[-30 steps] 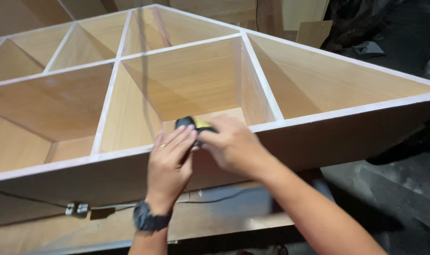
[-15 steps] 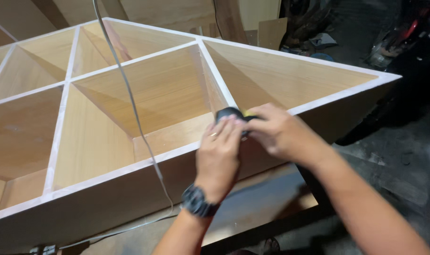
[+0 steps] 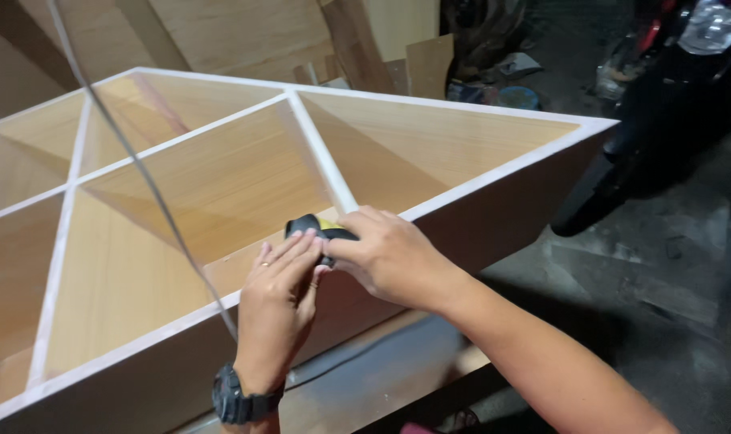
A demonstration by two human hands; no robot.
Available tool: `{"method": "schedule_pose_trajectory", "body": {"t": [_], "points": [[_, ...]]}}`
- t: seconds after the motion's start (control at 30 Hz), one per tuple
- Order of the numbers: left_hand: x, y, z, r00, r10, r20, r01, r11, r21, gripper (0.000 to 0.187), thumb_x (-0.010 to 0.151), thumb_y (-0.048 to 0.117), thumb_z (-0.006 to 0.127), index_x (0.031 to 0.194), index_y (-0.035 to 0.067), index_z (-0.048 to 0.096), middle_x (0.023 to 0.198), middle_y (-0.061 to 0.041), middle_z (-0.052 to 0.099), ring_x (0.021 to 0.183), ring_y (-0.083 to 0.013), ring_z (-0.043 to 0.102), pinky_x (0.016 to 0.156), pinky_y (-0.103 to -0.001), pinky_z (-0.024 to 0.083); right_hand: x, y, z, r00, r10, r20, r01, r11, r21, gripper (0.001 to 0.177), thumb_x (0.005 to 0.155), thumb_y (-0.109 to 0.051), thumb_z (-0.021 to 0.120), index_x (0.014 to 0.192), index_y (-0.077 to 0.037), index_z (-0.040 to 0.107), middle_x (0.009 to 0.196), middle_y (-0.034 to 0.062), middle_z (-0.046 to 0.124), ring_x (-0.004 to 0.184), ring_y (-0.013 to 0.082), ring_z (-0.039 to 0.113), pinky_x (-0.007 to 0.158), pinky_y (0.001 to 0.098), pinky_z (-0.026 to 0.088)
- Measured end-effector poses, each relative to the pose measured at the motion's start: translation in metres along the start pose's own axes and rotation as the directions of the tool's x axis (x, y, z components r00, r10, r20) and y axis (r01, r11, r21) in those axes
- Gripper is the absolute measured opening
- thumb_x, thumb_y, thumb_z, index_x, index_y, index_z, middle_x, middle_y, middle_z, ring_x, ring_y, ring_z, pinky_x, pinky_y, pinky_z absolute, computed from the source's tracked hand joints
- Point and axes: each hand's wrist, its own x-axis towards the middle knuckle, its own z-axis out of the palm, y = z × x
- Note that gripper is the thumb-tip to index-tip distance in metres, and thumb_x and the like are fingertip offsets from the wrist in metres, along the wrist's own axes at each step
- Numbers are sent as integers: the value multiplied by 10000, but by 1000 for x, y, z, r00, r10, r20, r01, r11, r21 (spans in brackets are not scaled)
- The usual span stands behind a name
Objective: The person sands the inner corners and edges of a wooden shelf unit using a piece of sandpaper.
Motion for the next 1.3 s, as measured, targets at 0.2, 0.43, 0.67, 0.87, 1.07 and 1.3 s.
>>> {"method": "schedule_pose_trajectory", "body": {"t": [0.2, 0.43, 0.67, 0.87, 1.07, 1.3], "points": [[41, 35, 62, 998, 69, -12, -69, 998, -8, 401, 964, 100, 761, 1365, 91, 758, 1482, -127, 728, 1384, -340, 677, 1221, -564, 444, -36, 56, -42, 995, 38, 87, -31, 997, -74, 215, 1004, -193, 750, 1211, -142, 715, 1164, 158, 686, 985, 388, 639, 804, 505, 550], [42, 8, 51, 999, -8, 44, 11, 998, -70, 486, 906, 4, 734, 1363, 164, 769, 1524, -65, 712, 1459, -278, 645, 1256, -602, 379, -22, 54, -17, 1000, 31, 0, -31, 994, -100, 204, 1036, -267, 704, 1201, -151, 734, 1071, 164, 670, 919, 397, 617, 762, 526, 531], [57, 31, 31, 999, 9, 49, -5, 996, -90, 449, 934, 80, 812, 1373, 65, 718, 1542, -194, 673, 1364, -347, 703, 1156, -436, 538, -20, 64, -31, 996, -47, 70, 54, 993, -102, 271, 1078, -343, 698, 1154, -87, 654, 1021, 180, 599, 889, 406, 585, 706, 541, 531], [54, 37, 35, 987, 156, 29, -153, 983, -100, 512, 902, -114, 714, 1400, 5, 694, 1464, -156, 726, 1395, -358, 671, 1196, -487, 502, -27, 62, -33, 994, -85, 63, 93, 985, -143, 203, 924, -170, 798, 1002, -78, 635, 941, 143, 582, 832, 365, 554, 678, 487, 506], [55, 26, 10, 993, 119, -4, -119, 988, -97, 394, 1002, -4, 717, 1391, -17, 659, 1423, -198, 723, 1338, -435, 673, 1149, -507, 565, 1, 61, -29, 994, -98, 50, 98, 995, -5, 207, 957, -196, 799, 1058, -110, 641, 931, 164, 591, 818, 381, 565, 726, 497, 504], [60, 16, 37, 995, 101, 6, -101, 995, -28, 456, 971, 24, 726, 1421, 87, 688, 1455, -109, 723, 1392, -347, 658, 1223, -566, 459, -8, 81, -30, 994, -86, 64, 88, 996, -28, 230, 935, -198, 804, 1131, -156, 692, 1036, 143, 620, 969, 360, 636, 837, 445, 547]]}}
